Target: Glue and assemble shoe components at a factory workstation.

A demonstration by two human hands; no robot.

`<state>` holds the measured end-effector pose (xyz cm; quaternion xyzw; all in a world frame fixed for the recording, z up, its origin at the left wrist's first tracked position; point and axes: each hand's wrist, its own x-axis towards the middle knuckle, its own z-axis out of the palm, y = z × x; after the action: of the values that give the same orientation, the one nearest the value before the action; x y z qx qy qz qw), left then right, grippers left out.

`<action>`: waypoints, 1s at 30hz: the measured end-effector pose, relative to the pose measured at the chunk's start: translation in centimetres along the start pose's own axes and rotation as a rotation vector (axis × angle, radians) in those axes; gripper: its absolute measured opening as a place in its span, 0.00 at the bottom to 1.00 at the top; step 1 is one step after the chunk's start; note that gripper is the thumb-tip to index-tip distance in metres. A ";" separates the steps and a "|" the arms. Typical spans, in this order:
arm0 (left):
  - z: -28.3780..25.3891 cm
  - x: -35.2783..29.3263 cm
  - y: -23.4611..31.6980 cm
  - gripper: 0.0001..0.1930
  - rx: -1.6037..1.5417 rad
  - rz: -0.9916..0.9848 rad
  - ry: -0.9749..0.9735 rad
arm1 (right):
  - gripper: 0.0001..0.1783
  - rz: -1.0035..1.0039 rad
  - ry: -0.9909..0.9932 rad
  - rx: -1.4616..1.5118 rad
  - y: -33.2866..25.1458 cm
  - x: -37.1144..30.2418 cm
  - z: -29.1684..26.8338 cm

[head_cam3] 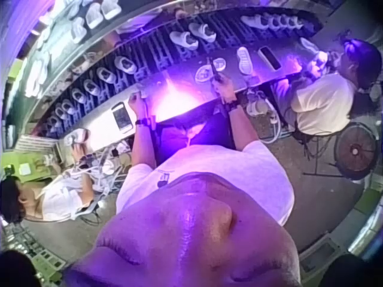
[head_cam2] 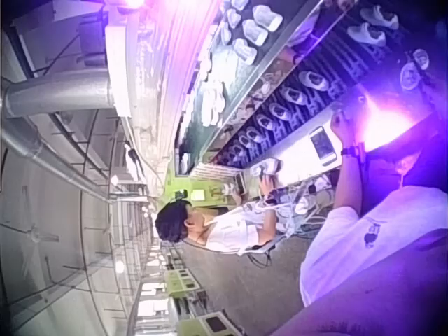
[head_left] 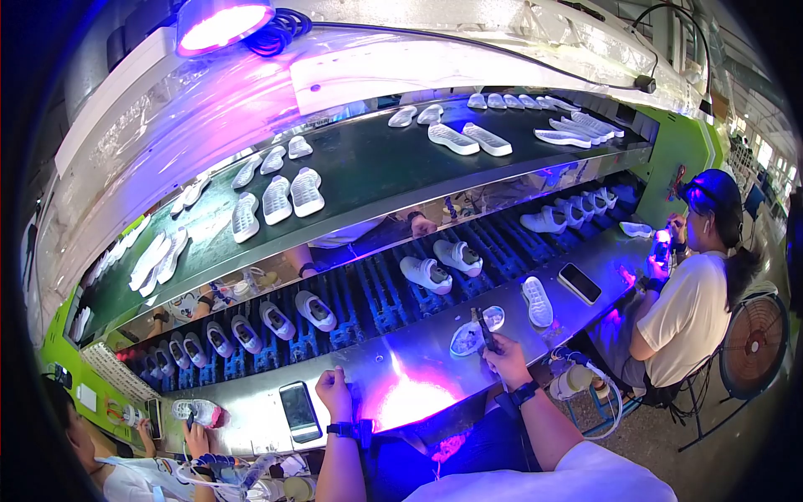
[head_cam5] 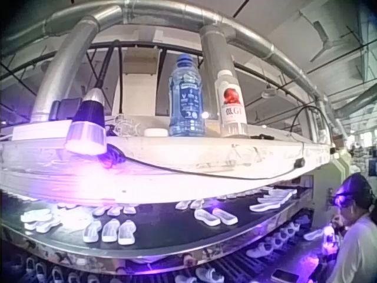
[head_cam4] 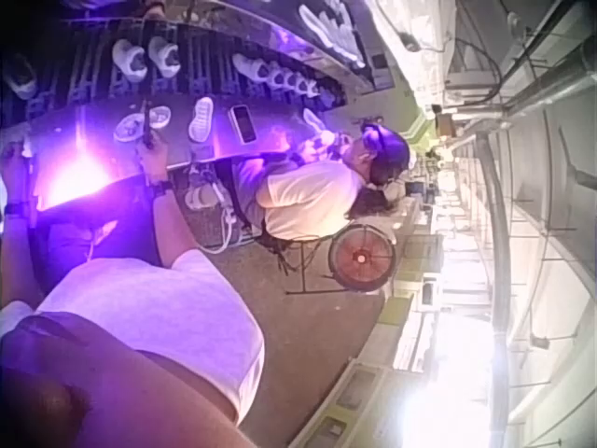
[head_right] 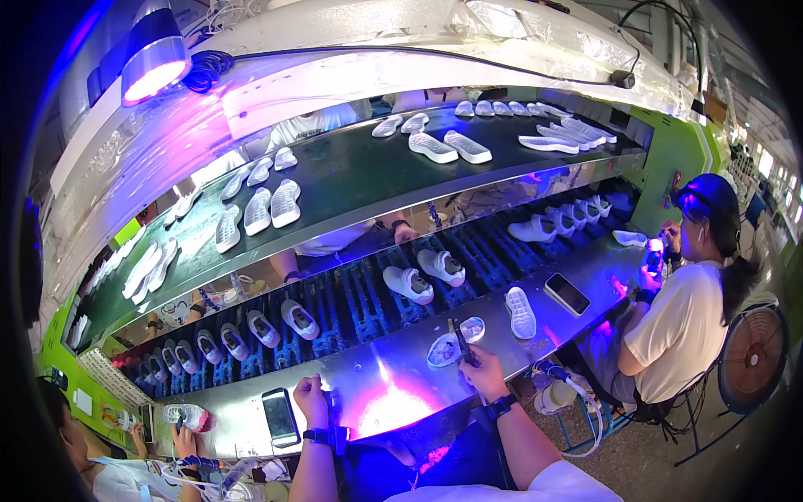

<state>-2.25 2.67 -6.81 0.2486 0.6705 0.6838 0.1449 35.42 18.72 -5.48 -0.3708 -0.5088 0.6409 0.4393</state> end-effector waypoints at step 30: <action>0.8 0.4 -0.3 0.19 -0.022 -0.007 0.005 | 0.19 -0.007 0.022 -0.008 -0.1 0.1 0.3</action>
<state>-2.24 3.56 -7.06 0.2429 0.6643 0.6912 0.1481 35.09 18.74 -5.36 -0.3780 -0.5078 0.6331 0.4456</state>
